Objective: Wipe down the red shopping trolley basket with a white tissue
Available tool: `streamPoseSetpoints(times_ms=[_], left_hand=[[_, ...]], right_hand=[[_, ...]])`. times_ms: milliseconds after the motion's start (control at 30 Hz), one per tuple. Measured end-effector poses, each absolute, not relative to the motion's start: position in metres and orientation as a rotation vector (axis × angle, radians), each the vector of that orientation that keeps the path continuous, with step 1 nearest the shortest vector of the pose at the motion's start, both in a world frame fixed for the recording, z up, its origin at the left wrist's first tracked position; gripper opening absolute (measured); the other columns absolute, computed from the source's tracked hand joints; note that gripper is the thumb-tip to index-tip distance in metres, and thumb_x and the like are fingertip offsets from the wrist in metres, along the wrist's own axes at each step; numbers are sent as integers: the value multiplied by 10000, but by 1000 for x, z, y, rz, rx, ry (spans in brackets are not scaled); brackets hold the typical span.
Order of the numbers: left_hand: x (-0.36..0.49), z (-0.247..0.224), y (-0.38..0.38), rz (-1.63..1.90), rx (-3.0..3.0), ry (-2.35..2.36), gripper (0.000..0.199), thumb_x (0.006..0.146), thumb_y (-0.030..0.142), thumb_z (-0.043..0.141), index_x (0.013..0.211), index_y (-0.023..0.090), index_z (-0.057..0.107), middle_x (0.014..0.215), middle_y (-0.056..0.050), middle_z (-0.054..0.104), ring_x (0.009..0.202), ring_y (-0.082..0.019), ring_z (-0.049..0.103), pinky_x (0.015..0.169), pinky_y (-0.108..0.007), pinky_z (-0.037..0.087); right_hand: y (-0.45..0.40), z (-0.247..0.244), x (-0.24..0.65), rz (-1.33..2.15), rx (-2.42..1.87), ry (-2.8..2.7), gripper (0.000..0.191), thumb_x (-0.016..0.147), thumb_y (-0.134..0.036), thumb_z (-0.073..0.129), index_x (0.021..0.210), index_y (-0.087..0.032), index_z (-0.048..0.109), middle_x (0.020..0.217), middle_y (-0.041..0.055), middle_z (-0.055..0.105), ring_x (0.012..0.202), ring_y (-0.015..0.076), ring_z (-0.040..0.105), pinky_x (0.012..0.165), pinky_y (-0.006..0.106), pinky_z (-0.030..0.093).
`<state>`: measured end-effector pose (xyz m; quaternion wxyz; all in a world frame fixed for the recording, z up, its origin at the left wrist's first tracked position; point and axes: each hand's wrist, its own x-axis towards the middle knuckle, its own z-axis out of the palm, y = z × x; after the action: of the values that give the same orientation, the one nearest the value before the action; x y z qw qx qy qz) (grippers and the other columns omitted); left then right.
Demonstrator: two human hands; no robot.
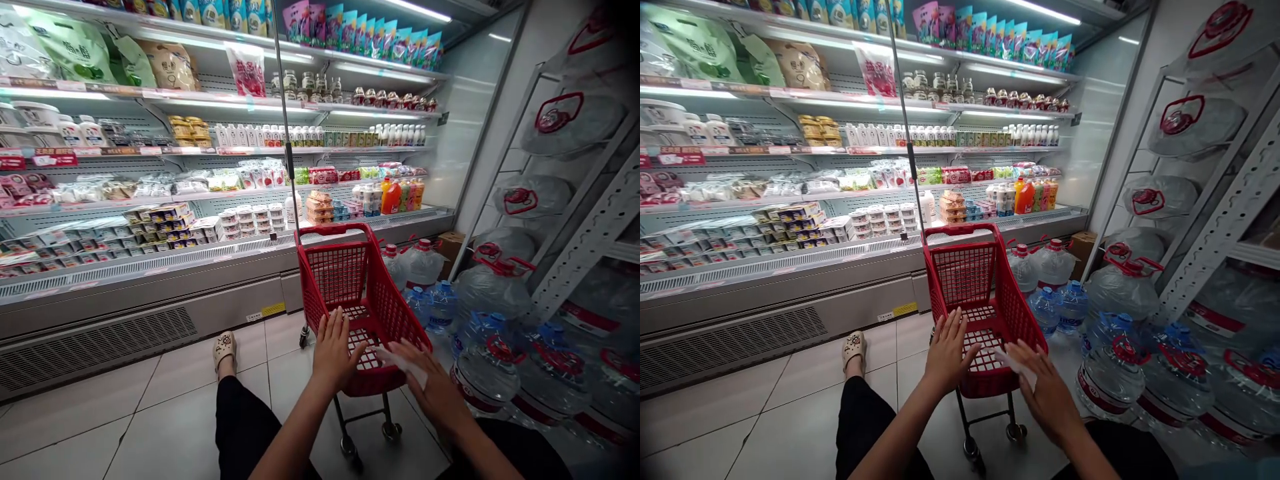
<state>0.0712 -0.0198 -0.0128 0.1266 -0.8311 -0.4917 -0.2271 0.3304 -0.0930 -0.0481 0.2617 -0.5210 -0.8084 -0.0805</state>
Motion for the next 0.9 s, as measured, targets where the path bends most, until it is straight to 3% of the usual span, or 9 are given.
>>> streamPoseSetpoints(times_ms=[100, 233, 433, 600, 733, 900], left_hand=[[63, -6, -11, -653, -2431, -1424, 706, 1055, 613, 324, 1619, 189, 329, 1698, -61, 299, 1581, -229, 251, 1296, -525, 263], [55, -1, 2, -644, -2438, -1456, 651, 1059, 556, 342, 1624, 233, 326, 1692, -37, 311, 1571, -220, 278, 1304, -523, 234], [55, -5, -1, -671, -2372, -1465, 631, 1050, 418, 390, 1639, 208, 306, 1621, -98, 445, 1541, -258, 350, 1302, -554, 201], [50, -11, -16, -716, -2405, -1448, 588, 1083, 512, 335, 1614, 261, 358, 1574, -45, 522, 1482, -224, 454, 1260, -490, 330], [14, 0, -17, -651, -2468, -1368, 625, 1079, 564, 340, 1622, 255, 333, 1619, -24, 463, 1515, -189, 397, 1287, -442, 272], [-14, 10, -11, -571, -2497, -1331, 611, 1077, 590, 327, 1615, 302, 349, 1636, 7, 440, 1533, -172, 357, 1294, -414, 243]], right_hand=[[-78, -55, 355, -261, -1494, -2069, 598, 1053, -326, 379, 1639, -365, 268, 1607, -7, 476, 1501, 232, 414, 1266, 562, 306], [-85, -61, 344, -328, -1527, -1981, 571, 1049, -336, 384, 1619, -360, 339, 1601, 10, 483, 1488, 270, 434, 1231, 554, 381], [-113, -51, 274, -328, -1379, -2134, 683, 1012, -235, 431, 1654, -352, 230, 1618, -6, 459, 1495, 245, 422, 1212, 493, 415], [-123, -34, 256, -341, -1162, -2399, 892, 842, -61, 437, 1665, -299, 186, 1667, -31, 362, 1519, 184, 375, 1241, 398, 362], [-119, -23, 285, -408, -1016, -2555, 1002, 727, -22, 433, 1666, -260, 176, 1658, -32, 366, 1528, 171, 356, 1275, 410, 291], [-85, -17, 326, -502, -1210, -2360, 909, 840, -55, 443, 1668, -300, 161, 1671, -1, 347, 1520, 239, 381, 1250, 508, 334]])
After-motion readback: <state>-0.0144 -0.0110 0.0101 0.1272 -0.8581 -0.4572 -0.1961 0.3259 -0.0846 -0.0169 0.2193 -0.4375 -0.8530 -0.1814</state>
